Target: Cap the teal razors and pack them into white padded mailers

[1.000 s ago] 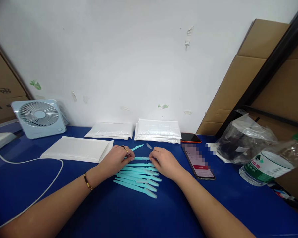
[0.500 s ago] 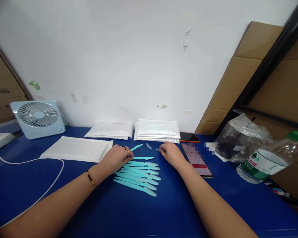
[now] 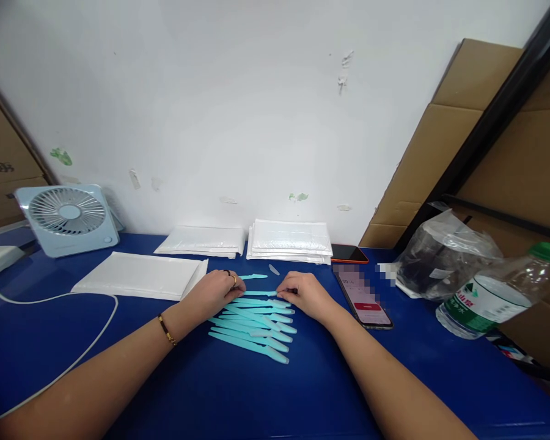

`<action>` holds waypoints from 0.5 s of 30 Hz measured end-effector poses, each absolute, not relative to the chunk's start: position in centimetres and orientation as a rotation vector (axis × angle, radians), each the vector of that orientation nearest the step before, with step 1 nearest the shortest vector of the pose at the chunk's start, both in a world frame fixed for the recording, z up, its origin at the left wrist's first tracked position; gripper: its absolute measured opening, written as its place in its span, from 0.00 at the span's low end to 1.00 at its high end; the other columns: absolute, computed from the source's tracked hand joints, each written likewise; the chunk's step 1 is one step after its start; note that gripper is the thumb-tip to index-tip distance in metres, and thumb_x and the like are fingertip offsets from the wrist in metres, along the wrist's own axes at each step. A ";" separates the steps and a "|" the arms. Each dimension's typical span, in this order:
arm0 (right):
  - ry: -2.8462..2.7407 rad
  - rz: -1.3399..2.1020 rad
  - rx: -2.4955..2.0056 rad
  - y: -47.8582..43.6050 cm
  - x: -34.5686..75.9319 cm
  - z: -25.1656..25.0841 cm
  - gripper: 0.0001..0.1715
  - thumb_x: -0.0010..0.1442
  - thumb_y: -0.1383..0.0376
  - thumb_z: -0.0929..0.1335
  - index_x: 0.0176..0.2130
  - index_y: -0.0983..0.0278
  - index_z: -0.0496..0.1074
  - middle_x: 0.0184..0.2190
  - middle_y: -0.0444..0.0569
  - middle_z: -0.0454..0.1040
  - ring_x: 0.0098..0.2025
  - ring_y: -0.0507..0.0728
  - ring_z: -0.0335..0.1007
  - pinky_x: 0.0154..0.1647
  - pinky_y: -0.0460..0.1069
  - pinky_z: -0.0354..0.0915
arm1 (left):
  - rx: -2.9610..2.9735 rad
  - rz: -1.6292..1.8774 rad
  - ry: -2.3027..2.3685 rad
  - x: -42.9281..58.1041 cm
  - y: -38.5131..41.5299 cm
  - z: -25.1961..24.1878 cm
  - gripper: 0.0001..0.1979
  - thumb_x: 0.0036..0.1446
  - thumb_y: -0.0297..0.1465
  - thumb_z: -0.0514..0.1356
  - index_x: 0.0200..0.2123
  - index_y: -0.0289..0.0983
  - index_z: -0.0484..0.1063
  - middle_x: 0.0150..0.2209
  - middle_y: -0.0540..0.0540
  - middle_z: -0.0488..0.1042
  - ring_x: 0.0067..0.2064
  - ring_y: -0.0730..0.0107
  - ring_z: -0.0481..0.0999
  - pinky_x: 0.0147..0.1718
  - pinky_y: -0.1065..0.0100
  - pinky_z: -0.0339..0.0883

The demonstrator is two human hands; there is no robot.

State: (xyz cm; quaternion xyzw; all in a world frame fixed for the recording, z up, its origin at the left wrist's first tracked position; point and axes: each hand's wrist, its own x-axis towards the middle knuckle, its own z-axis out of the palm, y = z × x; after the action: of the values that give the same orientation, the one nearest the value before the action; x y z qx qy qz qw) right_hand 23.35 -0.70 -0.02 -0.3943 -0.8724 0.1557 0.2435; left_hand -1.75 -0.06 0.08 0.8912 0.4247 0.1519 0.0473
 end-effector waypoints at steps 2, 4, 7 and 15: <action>-2.380 0.461 -1.054 -0.9 23.1 0.0 0.10 0.58 0.61 0.65 0.35 0.61 0.76 0.32 0.47 0.74 0.34 0.52 0.70 0.35 0.45 0.64 | 2.694 0.480 1.291 -1.8 0.1 -0.2 0.08 0.57 0.29 0.54 0.32 0.40 0.74 0.32 0.50 0.75 0.36 0.69 0.72 0.36 0.70 0.60; -2.369 0.489 -1.059 -0.8 23.1 0.0 0.11 0.58 0.60 0.65 0.34 0.61 0.76 0.32 0.47 0.74 0.33 0.52 0.70 0.33 0.45 0.64 | 2.677 0.496 1.285 -1.8 0.1 -0.2 0.08 0.56 0.30 0.55 0.32 0.40 0.74 0.32 0.50 0.74 0.36 0.69 0.72 0.37 0.70 0.61; -2.246 0.398 -1.179 0.4 23.2 -0.1 0.13 0.59 0.60 0.63 0.34 0.61 0.76 0.32 0.47 0.73 0.32 0.53 0.69 0.32 0.46 0.63 | 2.650 0.586 1.295 -2.0 0.1 -0.1 0.07 0.56 0.33 0.56 0.35 0.40 0.74 0.35 0.49 0.74 0.38 0.68 0.72 0.39 0.69 0.62; -2.151 0.356 -1.345 5.0 21.9 -1.6 0.09 0.52 0.61 0.68 0.33 0.60 0.78 0.31 0.47 0.73 0.30 0.53 0.67 0.31 0.47 0.61 | 2.517 0.701 1.462 -2.9 0.9 -0.5 0.10 0.56 0.29 0.55 0.39 0.39 0.74 0.39 0.47 0.73 0.43 0.65 0.70 0.44 0.67 0.62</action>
State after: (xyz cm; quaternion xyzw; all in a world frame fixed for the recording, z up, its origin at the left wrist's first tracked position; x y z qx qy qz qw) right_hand 21.92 4.97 -1.63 -0.5032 -0.8047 0.1332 0.2856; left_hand -2.94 0.85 -0.49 0.8384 0.4869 0.2335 0.0739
